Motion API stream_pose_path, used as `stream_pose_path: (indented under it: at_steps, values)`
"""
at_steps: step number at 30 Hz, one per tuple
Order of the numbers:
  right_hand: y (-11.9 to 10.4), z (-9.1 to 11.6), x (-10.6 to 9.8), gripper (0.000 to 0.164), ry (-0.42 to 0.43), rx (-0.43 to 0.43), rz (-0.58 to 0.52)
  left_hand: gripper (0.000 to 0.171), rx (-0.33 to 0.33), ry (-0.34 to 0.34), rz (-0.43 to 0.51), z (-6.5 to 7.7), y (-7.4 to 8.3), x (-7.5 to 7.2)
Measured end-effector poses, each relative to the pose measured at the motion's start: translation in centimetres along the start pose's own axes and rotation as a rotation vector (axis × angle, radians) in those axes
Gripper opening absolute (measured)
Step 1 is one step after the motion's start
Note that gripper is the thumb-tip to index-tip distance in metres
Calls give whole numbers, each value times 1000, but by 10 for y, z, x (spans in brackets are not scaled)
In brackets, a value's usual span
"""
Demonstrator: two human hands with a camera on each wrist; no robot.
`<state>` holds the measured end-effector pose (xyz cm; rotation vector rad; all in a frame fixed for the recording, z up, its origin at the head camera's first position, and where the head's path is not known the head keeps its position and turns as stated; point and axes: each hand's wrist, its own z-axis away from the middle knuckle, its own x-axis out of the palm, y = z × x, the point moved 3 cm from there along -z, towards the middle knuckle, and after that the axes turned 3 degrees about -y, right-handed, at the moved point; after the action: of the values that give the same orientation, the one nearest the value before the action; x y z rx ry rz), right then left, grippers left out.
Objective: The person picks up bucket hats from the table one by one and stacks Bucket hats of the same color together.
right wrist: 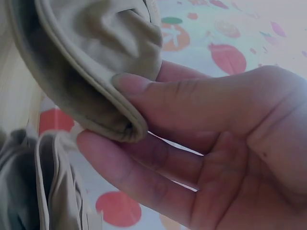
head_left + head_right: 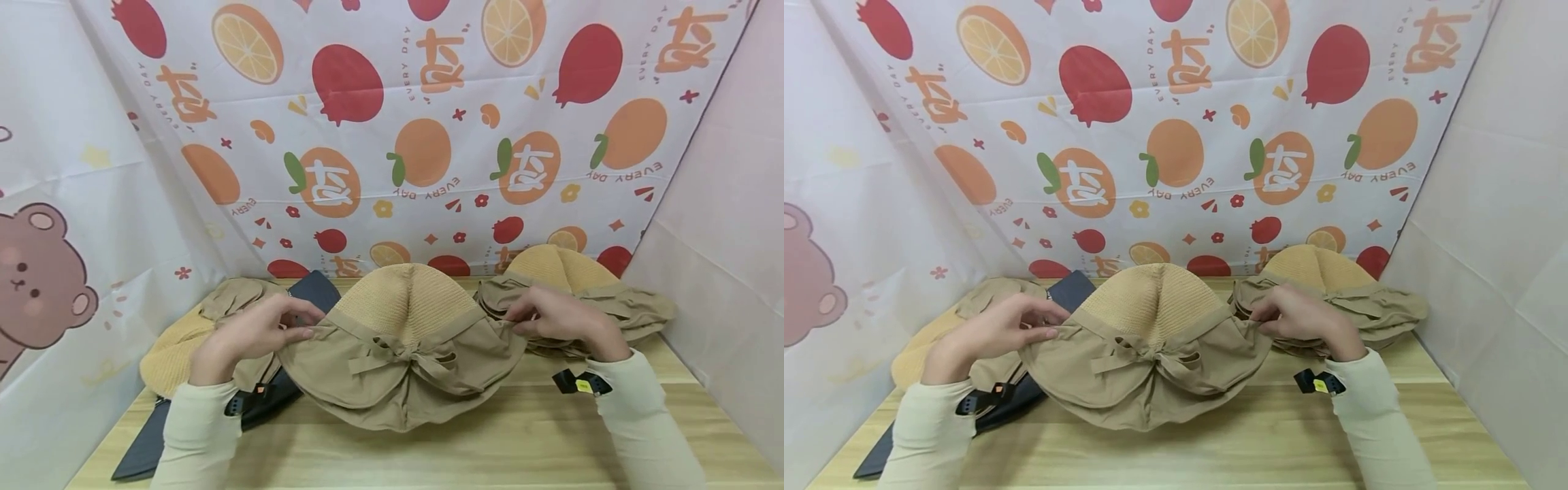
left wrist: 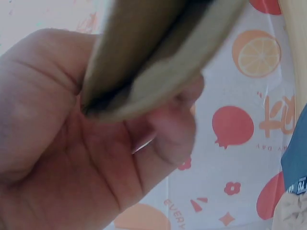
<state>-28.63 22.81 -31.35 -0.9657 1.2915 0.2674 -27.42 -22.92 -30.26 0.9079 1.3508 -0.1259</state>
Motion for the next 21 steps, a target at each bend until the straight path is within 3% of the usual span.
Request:
stream_pose_path:
  at_steps: [4, 13, 17, 21]
  values:
    - [8, 11, -5, 19, 1, 42, -41, 30, 7, -34, 6, -6, 6, 3]
    - [18, 37, -25, 23, 32, 102, -61, 33, 37, -73, 36, -36, 24, 8]
    - [22, 49, -37, 20, 79, 102, -6, 29, 20, -74, 32, -52, 31, 9]
    - [26, 59, -50, 21, 180, 112, 111, 20, 26, -51, 14, -68, 43, 6]
